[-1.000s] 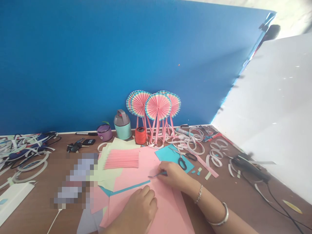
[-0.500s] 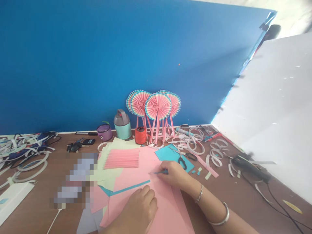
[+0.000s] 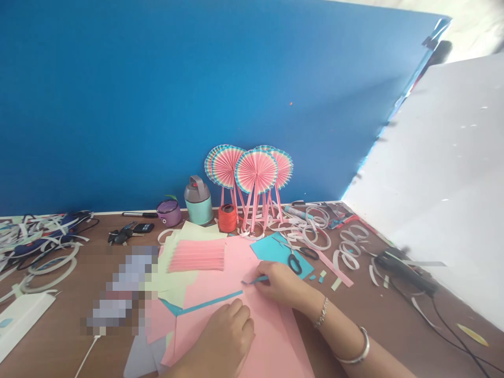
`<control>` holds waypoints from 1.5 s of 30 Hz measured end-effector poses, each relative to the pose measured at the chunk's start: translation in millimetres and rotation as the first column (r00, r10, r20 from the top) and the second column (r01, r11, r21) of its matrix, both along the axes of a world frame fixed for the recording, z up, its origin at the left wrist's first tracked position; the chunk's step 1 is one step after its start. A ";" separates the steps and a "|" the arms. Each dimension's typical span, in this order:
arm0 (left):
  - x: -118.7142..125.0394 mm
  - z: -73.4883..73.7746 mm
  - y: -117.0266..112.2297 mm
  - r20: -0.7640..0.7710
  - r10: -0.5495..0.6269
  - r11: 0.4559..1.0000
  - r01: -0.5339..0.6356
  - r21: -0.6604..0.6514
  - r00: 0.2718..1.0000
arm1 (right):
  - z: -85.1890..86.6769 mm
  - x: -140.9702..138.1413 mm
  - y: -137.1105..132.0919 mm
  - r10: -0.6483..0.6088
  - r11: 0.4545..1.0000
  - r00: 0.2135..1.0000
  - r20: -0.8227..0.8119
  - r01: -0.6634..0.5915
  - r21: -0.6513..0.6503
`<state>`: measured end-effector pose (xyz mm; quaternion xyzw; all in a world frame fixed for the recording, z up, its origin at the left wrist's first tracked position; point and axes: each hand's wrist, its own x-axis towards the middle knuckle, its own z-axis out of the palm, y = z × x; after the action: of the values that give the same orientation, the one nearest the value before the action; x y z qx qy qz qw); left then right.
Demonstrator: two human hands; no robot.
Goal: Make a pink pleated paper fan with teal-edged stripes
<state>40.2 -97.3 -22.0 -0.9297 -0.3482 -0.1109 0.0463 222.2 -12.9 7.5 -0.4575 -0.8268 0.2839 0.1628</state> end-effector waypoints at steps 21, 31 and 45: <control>-1.4 5.3 0.3 -0.034 -0.033 0.999 0.034 0.014 0.999 | -2.1 0.9 3.4 0.050 0.997 0.982 0.184 -0.060 0.048; -1.8 3.8 2.0 -0.012 -0.037 0.998 0.038 0.046 0.999 | 6.8 2.7 2.6 0.061 0.998 0.988 0.142 -0.060 -0.017; -0.3 2.9 1.7 -0.049 -0.048 0.998 0.050 0.041 0.998 | 9.0 -1.3 -0.5 0.091 0.989 0.925 0.368 -0.127 0.076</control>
<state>39.9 -95.6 -19.1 -0.9392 -0.3216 -0.0972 0.0713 220.9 -13.4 16.5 -0.4467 -0.8798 0.1621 0.0134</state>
